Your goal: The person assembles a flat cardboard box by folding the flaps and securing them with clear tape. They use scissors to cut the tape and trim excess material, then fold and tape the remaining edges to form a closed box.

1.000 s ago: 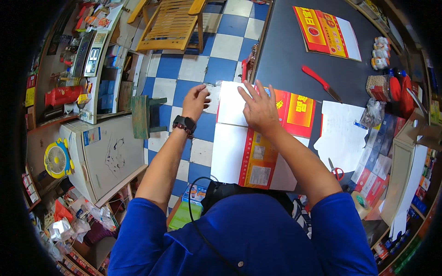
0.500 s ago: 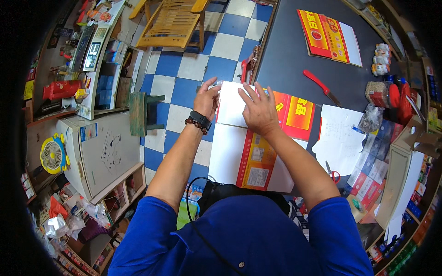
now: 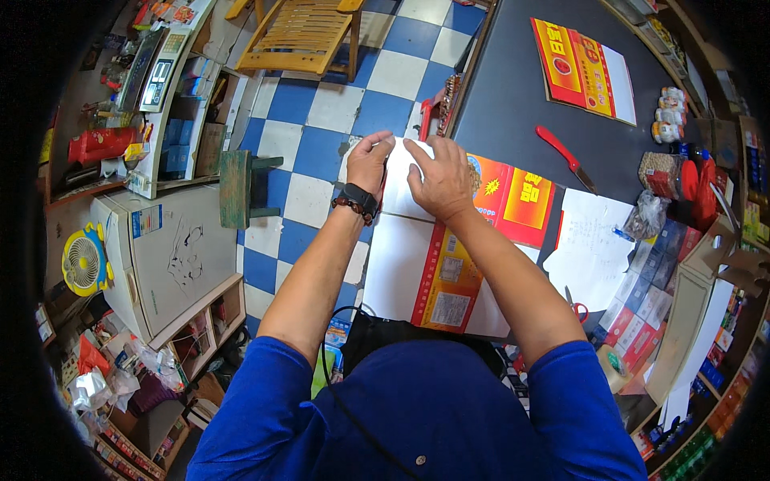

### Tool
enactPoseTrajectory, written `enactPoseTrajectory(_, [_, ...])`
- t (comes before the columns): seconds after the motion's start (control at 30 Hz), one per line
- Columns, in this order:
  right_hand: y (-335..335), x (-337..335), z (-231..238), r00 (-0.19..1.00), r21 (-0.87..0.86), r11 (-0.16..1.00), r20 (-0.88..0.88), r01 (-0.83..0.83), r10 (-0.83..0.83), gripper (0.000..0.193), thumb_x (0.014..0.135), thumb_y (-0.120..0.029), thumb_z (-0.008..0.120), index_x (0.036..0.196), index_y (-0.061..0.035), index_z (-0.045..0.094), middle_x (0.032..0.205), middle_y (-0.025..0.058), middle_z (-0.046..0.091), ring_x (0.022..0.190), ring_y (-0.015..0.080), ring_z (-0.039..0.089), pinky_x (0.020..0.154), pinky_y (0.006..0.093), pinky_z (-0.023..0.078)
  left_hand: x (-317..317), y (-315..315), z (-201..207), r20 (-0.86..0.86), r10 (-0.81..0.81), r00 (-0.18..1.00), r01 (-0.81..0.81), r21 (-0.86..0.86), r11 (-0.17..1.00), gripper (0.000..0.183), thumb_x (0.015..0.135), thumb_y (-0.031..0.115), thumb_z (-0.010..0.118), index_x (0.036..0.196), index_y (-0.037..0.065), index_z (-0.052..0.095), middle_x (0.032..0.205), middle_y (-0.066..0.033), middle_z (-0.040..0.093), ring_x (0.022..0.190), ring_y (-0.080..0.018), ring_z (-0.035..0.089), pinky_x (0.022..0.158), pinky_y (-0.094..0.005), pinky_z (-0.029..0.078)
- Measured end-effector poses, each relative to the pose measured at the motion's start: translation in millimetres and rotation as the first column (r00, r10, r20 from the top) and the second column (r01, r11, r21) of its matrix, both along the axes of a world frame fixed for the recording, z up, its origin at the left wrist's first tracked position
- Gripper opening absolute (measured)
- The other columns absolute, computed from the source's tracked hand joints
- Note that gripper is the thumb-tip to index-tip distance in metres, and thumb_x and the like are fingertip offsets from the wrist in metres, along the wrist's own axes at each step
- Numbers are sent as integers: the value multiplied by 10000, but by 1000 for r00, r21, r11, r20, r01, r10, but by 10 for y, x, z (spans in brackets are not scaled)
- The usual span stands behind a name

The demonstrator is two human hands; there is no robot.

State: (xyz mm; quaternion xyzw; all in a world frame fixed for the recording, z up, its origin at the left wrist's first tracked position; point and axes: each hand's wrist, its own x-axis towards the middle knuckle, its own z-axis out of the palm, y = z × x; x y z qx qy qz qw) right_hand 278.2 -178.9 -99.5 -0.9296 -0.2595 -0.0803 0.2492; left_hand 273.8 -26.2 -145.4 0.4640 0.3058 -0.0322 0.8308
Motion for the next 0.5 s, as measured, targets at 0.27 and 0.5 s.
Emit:
enactPoseTrajectory(0.27, [-2,19,-14,1000,27,1000,6,5,-5,405,800,-147,648,1203,-133,685,1108,171,579,1073,344,541,953,459,427,-23,-28,175,182,-190,965,-48,830,555,125,860,104,714,943,16,745,874,-116,715,733,-206,665,681,-312,529])
enactPoseTrajectory(0.5, [5,30,-26,1000,19,1000,5,8,-8,405,802,-151,643,1204,-133,691,1106,170,586,1068,345,546,950,460,430,-212,-33,198,203,-383,901,-57,932,359,164,884,37,654,1028,26,730,998,-162,709,855,-333,675,773,-367,550])
